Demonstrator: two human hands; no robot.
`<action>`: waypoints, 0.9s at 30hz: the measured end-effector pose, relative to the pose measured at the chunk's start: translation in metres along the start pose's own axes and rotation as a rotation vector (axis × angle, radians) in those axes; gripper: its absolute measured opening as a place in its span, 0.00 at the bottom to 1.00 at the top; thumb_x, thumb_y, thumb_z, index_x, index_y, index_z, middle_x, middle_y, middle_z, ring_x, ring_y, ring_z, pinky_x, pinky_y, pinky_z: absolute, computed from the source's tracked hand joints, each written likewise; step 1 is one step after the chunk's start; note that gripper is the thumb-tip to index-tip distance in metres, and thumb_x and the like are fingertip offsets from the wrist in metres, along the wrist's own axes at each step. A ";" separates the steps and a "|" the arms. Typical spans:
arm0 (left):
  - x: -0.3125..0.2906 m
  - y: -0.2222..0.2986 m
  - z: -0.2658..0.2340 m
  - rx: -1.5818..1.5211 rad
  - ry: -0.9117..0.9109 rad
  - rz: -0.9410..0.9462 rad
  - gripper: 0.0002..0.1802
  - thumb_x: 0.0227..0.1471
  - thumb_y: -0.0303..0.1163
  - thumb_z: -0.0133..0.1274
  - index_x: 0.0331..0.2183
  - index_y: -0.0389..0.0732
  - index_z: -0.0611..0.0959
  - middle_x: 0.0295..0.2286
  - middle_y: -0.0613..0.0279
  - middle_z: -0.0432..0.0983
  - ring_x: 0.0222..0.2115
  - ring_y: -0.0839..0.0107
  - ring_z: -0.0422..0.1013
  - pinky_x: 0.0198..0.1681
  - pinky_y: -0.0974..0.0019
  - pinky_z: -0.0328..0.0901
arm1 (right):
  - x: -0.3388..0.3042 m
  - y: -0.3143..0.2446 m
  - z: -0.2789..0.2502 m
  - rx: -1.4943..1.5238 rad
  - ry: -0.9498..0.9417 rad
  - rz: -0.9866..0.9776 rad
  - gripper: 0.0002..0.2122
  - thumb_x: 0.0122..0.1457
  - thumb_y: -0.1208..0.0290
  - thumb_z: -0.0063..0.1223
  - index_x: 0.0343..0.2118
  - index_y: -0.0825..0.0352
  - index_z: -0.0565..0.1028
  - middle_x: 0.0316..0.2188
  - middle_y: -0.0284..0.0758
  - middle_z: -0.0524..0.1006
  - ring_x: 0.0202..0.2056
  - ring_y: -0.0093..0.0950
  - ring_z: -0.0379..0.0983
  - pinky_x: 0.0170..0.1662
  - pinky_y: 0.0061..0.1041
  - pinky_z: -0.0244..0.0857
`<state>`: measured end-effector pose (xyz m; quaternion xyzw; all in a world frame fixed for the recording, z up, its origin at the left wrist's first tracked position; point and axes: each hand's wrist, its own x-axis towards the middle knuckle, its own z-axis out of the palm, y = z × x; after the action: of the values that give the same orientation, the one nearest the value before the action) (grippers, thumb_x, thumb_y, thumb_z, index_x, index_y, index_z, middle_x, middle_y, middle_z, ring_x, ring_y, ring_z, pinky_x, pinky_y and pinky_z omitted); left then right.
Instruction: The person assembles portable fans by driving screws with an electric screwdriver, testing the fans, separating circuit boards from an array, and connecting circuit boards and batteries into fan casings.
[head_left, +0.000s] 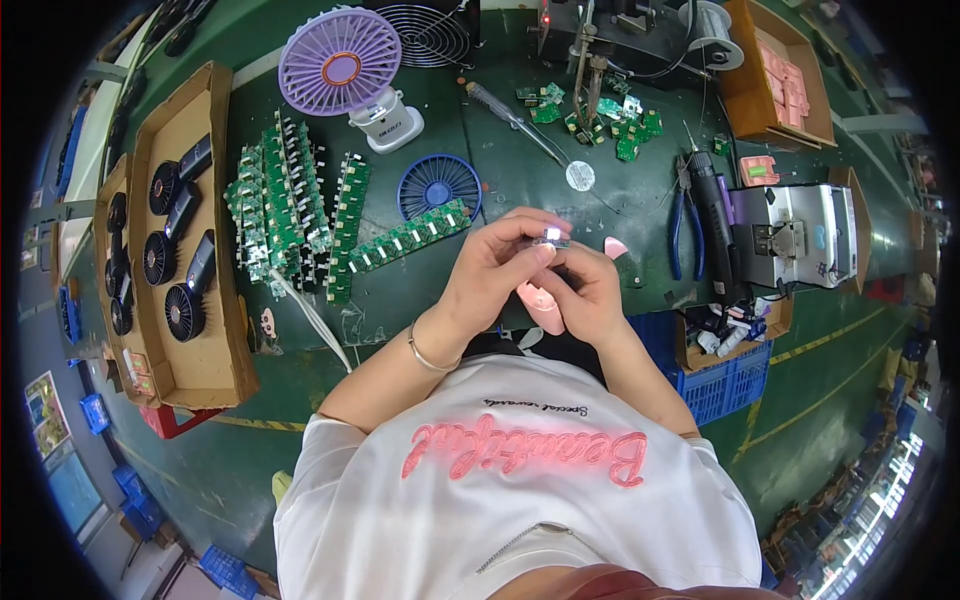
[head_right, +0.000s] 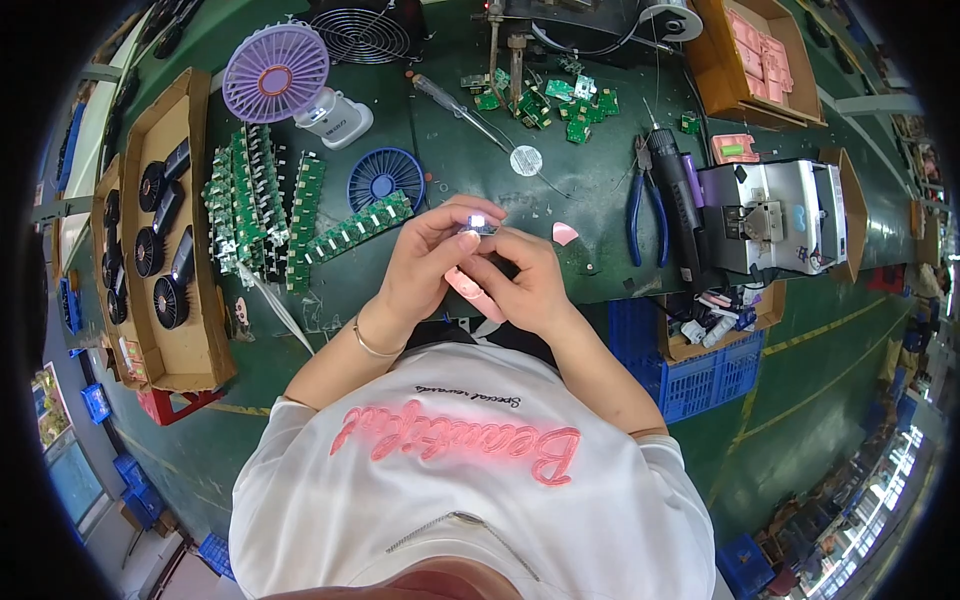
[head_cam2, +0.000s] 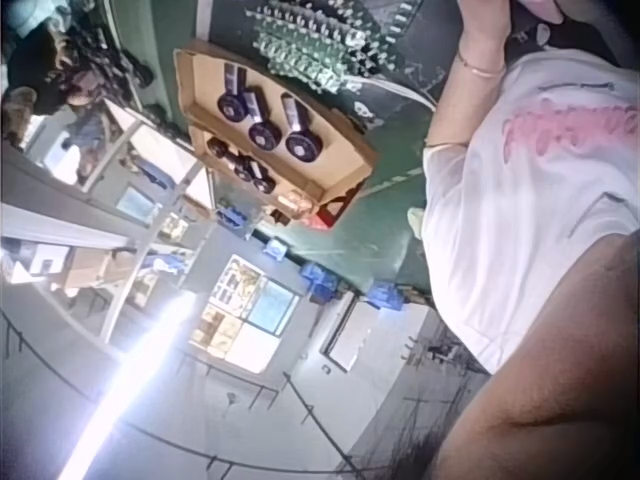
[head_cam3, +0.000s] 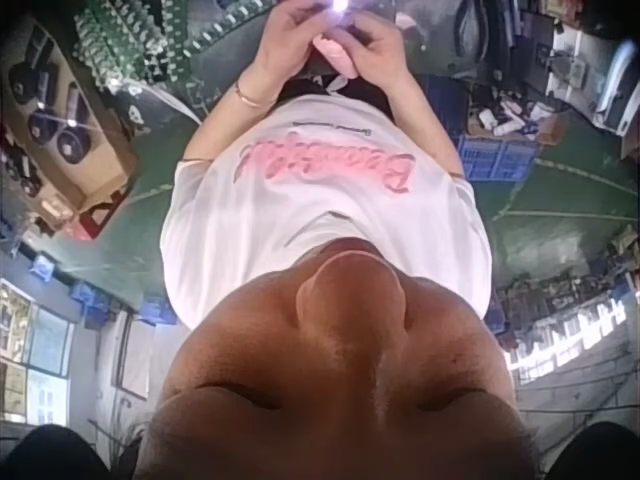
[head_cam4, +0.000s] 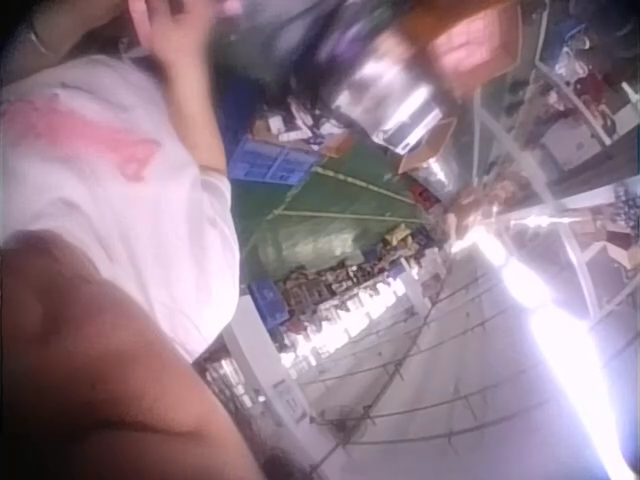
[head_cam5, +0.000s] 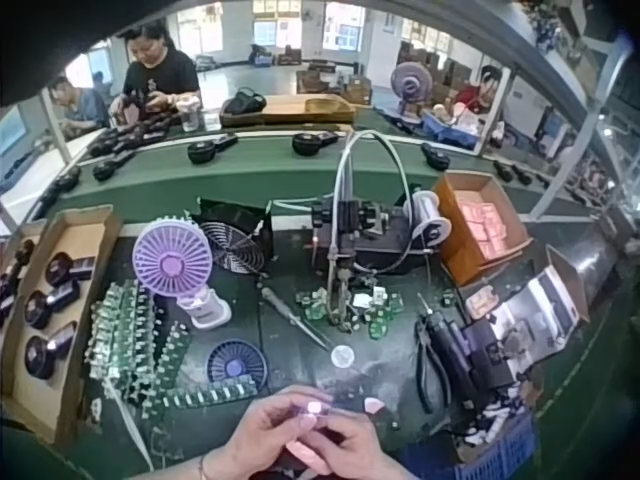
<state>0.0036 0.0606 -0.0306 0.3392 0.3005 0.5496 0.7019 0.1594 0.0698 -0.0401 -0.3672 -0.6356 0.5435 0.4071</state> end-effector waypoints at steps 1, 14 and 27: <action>0.000 0.001 0.000 0.003 0.000 0.003 0.08 0.54 0.21 0.49 0.37 0.33 0.79 0.43 0.59 0.71 0.41 0.75 0.69 0.46 0.70 0.64 | 0.000 0.001 0.000 -0.005 0.008 -0.012 0.05 0.52 0.76 0.59 0.30 0.70 0.77 0.25 0.37 0.76 0.26 0.27 0.74 0.29 0.24 0.65; -0.001 0.000 -0.001 0.022 -0.008 0.021 0.08 0.52 0.20 0.52 0.37 0.33 0.79 0.42 0.59 0.72 0.39 0.76 0.70 0.44 0.72 0.65 | -0.001 0.005 -0.001 -0.069 0.012 -0.045 0.05 0.50 0.75 0.61 0.29 0.69 0.77 0.23 0.37 0.75 0.24 0.29 0.73 0.28 0.25 0.63; -0.001 0.001 0.000 0.045 -0.010 0.026 0.09 0.51 0.20 0.53 0.37 0.33 0.80 0.42 0.60 0.72 0.38 0.76 0.70 0.43 0.72 0.65 | 0.000 0.002 -0.002 -0.099 0.005 -0.056 0.06 0.49 0.75 0.61 0.30 0.70 0.77 0.24 0.39 0.76 0.25 0.32 0.74 0.29 0.27 0.64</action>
<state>0.0025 0.0599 -0.0296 0.3613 0.3049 0.5502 0.6883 0.1615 0.0707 -0.0421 -0.3704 -0.6708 0.4987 0.4051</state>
